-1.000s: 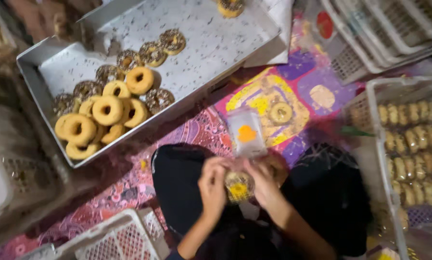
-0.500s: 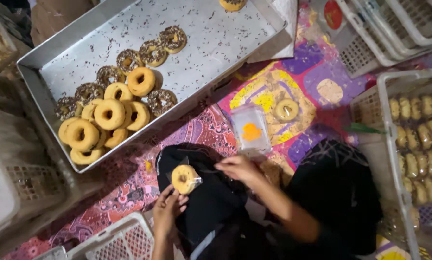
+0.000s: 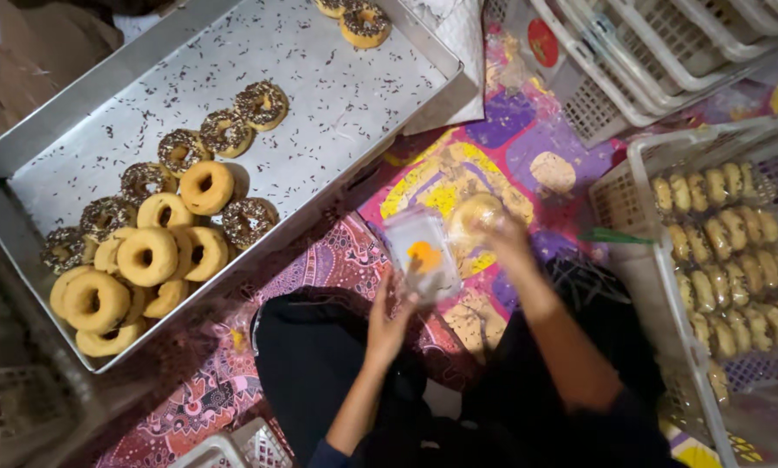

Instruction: The person picks donuts from a metal tray and places them into small plastic bags. They handle both plain and chocolate-sprinkled donuts, sealing each bag before setting it aside in a nearby basket.

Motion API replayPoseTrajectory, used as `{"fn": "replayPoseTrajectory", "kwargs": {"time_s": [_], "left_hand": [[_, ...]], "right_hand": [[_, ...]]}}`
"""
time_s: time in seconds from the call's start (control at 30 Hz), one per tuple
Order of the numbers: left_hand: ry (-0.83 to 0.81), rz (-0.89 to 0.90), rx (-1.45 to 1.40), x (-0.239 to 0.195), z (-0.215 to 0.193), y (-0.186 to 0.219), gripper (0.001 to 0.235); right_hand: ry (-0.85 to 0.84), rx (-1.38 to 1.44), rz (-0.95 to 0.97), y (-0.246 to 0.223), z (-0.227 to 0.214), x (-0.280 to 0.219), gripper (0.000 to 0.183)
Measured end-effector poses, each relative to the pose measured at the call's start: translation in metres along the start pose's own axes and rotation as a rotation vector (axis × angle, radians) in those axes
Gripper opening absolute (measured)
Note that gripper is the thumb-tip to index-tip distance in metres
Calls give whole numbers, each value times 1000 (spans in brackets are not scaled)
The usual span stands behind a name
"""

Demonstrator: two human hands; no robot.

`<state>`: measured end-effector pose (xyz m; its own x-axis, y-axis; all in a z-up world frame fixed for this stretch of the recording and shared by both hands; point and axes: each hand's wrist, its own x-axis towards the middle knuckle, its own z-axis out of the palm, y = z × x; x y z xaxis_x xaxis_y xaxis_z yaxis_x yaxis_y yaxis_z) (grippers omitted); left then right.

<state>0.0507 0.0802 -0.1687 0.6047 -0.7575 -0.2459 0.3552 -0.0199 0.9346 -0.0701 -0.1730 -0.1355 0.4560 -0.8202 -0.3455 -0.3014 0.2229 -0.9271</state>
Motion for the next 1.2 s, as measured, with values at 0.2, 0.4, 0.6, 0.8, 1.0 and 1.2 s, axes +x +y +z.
{"fn": "replayPoseTrajectory", "kwargs": {"time_s": [0.2,0.4,0.6,0.8,1.0,1.2], "left_hand": [[73,-207,-88,22,-32,-40,47],[11,-260,-51,20,-33,-57,41],[-5,-299,-6,17,-31,-31,40],[-58,-384,10,15,-25,-16,40],[-104,-351,42,19,-21,-22,37],[-29,-403,172,11,-43,-38,38]], "right_hand": [[-30,-327,76,47,-37,120,72],[-45,-512,389,31,-14,112,68],[-119,182,-15,-29,-48,23,44],[580,-573,-481,-51,-250,-150,136],[708,-1181,229,30,-404,-229,134],[519,-1531,412,131,-430,-194,102]]}}
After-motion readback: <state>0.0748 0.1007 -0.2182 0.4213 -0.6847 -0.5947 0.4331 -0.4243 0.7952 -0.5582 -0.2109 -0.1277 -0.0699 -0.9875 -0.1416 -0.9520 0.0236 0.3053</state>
